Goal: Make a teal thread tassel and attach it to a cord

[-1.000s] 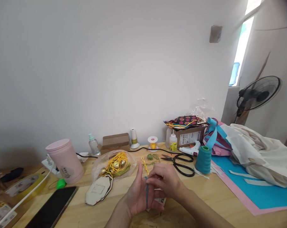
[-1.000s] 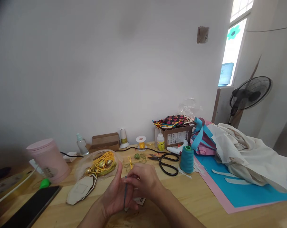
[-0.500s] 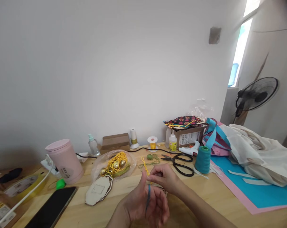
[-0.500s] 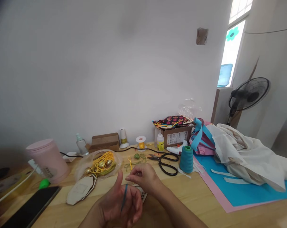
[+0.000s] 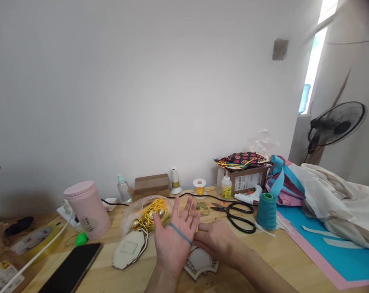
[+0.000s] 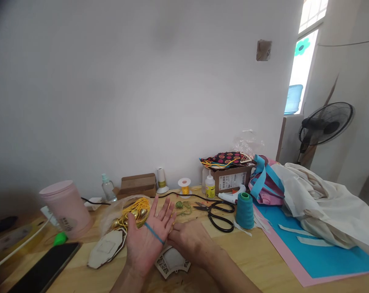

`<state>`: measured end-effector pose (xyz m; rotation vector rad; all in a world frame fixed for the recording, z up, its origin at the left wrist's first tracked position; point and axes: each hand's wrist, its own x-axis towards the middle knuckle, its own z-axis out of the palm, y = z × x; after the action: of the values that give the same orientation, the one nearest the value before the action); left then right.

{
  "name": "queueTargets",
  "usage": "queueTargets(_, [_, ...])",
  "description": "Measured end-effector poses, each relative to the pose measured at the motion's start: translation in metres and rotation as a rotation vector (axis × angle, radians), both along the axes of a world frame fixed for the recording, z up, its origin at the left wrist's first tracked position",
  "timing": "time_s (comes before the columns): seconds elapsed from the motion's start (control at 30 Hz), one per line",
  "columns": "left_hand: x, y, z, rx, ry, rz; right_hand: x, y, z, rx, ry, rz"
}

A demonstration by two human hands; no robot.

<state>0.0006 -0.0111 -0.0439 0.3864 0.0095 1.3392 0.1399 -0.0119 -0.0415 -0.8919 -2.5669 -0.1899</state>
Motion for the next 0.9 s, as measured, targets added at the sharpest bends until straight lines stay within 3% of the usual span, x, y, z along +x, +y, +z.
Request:
queueTargets(0.17, [0.004, -0.003, 0.005, -0.082, 0.041, 0.059, 0.009, 0.006, 0.000, 0.113, -0.040, -0.071])
queueTargets(0.3, [0.004, -0.004, 0.004, -0.078, 0.083, -0.095, 0.014, 0.013, 0.002, 0.100, 0.001, -0.187])
queueTargets(0.4, [0.009, -0.006, -0.002, -0.073, 0.236, -0.242, 0.026, 0.020, 0.008, 0.112, -0.003, -0.298])
queueTargets(0.6, [0.028, -0.013, -0.011, -0.086, 0.532, -0.330, 0.084, 0.025, 0.049, 0.233, 0.072, -0.657])
queueTargets(0.77, [0.031, -0.011, -0.011, -0.113, 0.608, -0.319, 0.130, 0.032, 0.091, 0.132, 0.076, -0.890])
queueTargets(0.9, [0.030, -0.009, -0.012, -0.141, 0.680, -0.324, 0.159, 0.034, 0.100, 0.059, 0.039, -1.016])
